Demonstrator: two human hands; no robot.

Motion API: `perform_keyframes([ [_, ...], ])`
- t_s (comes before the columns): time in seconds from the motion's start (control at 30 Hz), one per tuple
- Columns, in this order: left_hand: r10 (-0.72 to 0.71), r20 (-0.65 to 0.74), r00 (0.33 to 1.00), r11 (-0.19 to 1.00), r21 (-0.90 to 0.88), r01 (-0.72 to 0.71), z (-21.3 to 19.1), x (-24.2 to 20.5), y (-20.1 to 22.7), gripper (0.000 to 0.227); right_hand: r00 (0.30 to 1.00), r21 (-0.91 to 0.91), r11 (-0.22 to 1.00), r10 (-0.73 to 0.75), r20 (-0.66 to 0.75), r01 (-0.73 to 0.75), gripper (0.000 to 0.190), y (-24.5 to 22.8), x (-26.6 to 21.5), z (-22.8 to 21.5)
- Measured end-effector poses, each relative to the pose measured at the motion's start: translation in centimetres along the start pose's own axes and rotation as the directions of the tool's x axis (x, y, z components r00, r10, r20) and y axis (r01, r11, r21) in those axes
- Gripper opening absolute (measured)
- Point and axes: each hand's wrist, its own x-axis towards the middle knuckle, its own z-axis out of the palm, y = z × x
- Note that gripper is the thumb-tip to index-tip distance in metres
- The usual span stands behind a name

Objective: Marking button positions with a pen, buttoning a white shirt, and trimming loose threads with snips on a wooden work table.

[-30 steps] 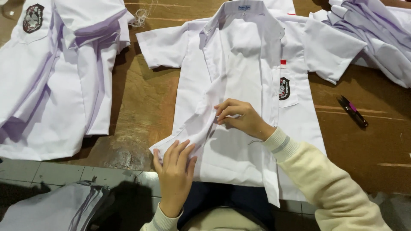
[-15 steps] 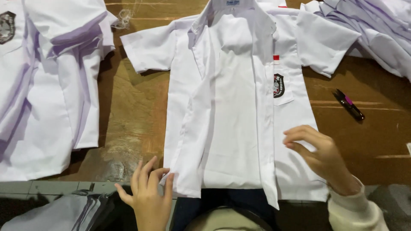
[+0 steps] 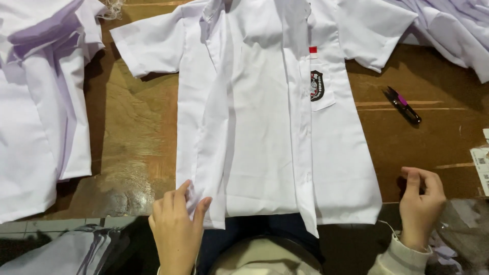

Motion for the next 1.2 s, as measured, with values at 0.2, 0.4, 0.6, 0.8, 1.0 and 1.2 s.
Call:
perform_keyframes([
  [0.2,0.029,-0.240,0.970,0.916,-0.382,-0.122,-2.6,0.2,2.5,0.021,0.971,-0.103,0.975,-0.206,-0.120,0.195,0.014,1.2,1.1,2.6],
  [0.4,0.175,-0.355,0.918,0.515,-0.762,-0.393,-1.7,-0.4,4.4,0.037,0.958,-0.049,0.958,-0.286,-0.028,0.284,0.010,-4.4,-1.6,1.9],
  [0.6,0.885,-0.078,0.459,0.261,-0.733,-0.627,0.8,-0.8,8.1,0.018,0.894,0.197,0.940,-0.328,0.305,0.278,0.021,-10.6,-3.5,2.5],
  [0.8,0.794,-0.152,0.589,0.416,-0.570,-0.709,-0.6,0.5,6.8,0.030,0.823,0.064,0.941,-0.323,0.467,0.333,0.021,-10.3,-5.0,3.6],
  [1.0,0.760,-0.207,0.616,0.621,-0.047,-0.782,4.6,-1.6,5.0,0.032,0.793,0.016,0.896,-0.400,0.460,0.443,0.019,-12.2,-6.2,4.3],
  [1.2,0.734,-0.378,0.563,0.557,-0.139,-0.819,3.2,-0.4,4.8,0.015,0.570,0.114,0.699,-0.656,0.495,0.706,0.042,-13.0,-7.2,4.3],
])
